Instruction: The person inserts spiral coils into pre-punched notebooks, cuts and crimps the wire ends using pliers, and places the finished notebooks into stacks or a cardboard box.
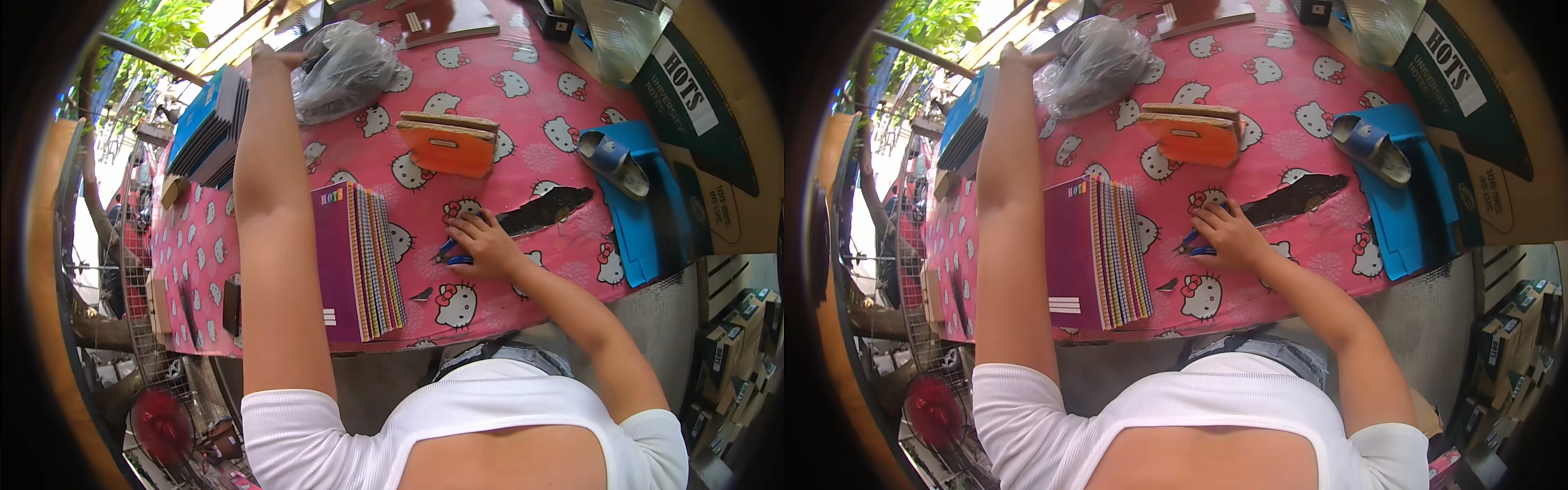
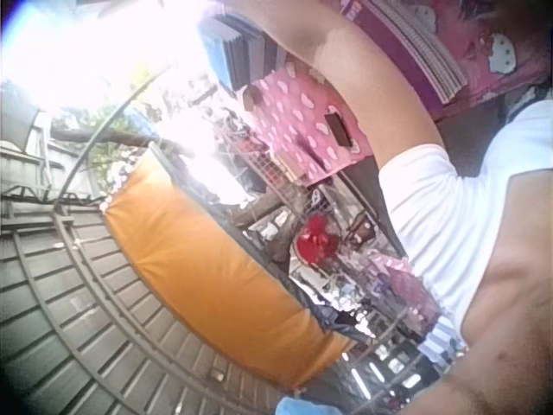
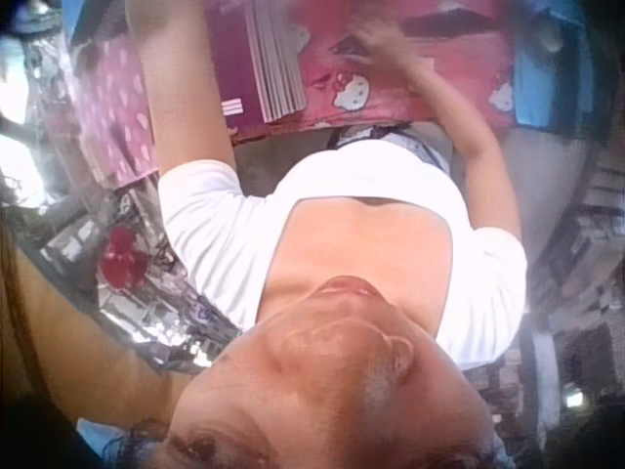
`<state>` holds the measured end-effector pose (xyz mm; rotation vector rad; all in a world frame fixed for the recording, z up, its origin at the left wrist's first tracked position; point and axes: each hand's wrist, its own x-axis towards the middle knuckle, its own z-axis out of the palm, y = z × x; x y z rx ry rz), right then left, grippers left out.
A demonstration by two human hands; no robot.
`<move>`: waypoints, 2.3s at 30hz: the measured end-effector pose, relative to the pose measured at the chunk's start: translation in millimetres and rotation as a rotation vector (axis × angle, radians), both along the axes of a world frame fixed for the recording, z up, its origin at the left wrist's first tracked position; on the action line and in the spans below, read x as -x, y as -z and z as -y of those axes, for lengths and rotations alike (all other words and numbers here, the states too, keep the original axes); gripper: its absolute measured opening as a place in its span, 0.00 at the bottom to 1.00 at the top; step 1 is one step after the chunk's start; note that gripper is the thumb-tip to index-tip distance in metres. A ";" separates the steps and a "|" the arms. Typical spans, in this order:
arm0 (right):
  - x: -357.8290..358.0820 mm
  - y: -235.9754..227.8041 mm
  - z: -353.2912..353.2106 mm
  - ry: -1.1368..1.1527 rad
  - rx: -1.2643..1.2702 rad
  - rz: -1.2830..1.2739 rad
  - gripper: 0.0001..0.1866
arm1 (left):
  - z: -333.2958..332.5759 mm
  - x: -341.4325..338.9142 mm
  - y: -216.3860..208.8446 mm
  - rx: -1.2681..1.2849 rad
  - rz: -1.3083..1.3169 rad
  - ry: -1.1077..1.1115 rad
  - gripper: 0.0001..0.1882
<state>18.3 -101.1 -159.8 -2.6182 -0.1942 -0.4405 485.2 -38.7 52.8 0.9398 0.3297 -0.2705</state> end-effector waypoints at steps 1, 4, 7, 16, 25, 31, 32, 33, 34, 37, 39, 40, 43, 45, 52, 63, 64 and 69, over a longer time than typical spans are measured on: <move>-1.1 -0.9 -0.2 -0.007 -0.009 -0.005 0.33 | -0.9 -3.6 7.3 -0.081 0.005 0.018 0.21; -0.3 -6.1 -4.8 -0.032 -0.022 -0.012 0.33 | -23.1 0.6 35.1 -0.283 0.033 -0.006 0.27; 0.5 -1.9 4.1 -0.002 -0.003 -0.039 0.33 | -13.3 43.1 50.3 -0.515 0.101 0.108 0.35; -0.6 2.6 -4.5 -0.005 0.083 -0.024 0.35 | -126.1 127.1 11.4 -0.462 0.265 0.125 0.48; -0.7 -6.6 -4.8 -0.050 0.047 -0.052 0.34 | -190.5 211.5 8.4 -0.592 0.395 0.112 0.34; 1.6 -1.6 3.2 -0.140 0.077 -0.100 0.29 | -183.7 329.0 36.6 -1.543 0.751 0.702 0.42; 3.1 -5.4 2.7 -0.133 0.061 -0.083 0.27 | -185.5 346.2 46.0 -1.550 0.723 0.699 0.42; 3.5 -7.8 -0.3 -0.125 0.047 -0.061 0.25 | -188.4 358.9 58.9 -1.716 0.831 0.681 0.41; 4.7 -8.0 -6.2 -0.147 -0.025 0.001 0.23 | -190.2 367.2 72.3 -1.881 0.941 0.663 0.41; 16.2 -40.8 -50.4 -0.370 -0.256 -0.163 0.21 | -203.7 381.0 111.2 -2.003 1.011 0.670 0.39; 17.8 -53.3 -71.9 -0.417 -0.243 -0.063 0.21 | -204.4 377.3 121.1 -1.915 1.019 0.583 0.35; 15.9 -58.6 -81.1 -0.430 -0.231 0.006 0.21 | -207.3 375.2 123.0 -1.849 1.017 0.575 0.33; 7.8 -68.0 -93.1 -0.455 -0.204 0.156 0.22 | -208.4 374.6 125.4 -1.690 1.031 0.485 0.26; 6.2 -70.2 -98.7 -0.455 -0.145 0.245 0.22 | -211.1 373.9 127.5 -1.585 1.040 0.471 0.24; -21.8 -66.3 -96.3 -0.483 -0.598 -0.428 0.16 | -212.3 374.0 128.3 -1.636 1.027 0.488 0.24; -2.4 -61.3 -92.6 -0.504 -0.165 0.063 0.25 | -212.7 373.2 126.0 -1.741 1.067 0.540 0.35; -5.9 -61.7 -95.5 -0.504 -0.124 0.182 0.24 | -212.2 371.5 126.0 -1.702 1.073 0.536 0.35; -21.1 -73.2 -91.8 -0.573 -0.520 -0.302 0.19 | -214.4 370.9 128.0 -1.677 1.072 0.576 0.36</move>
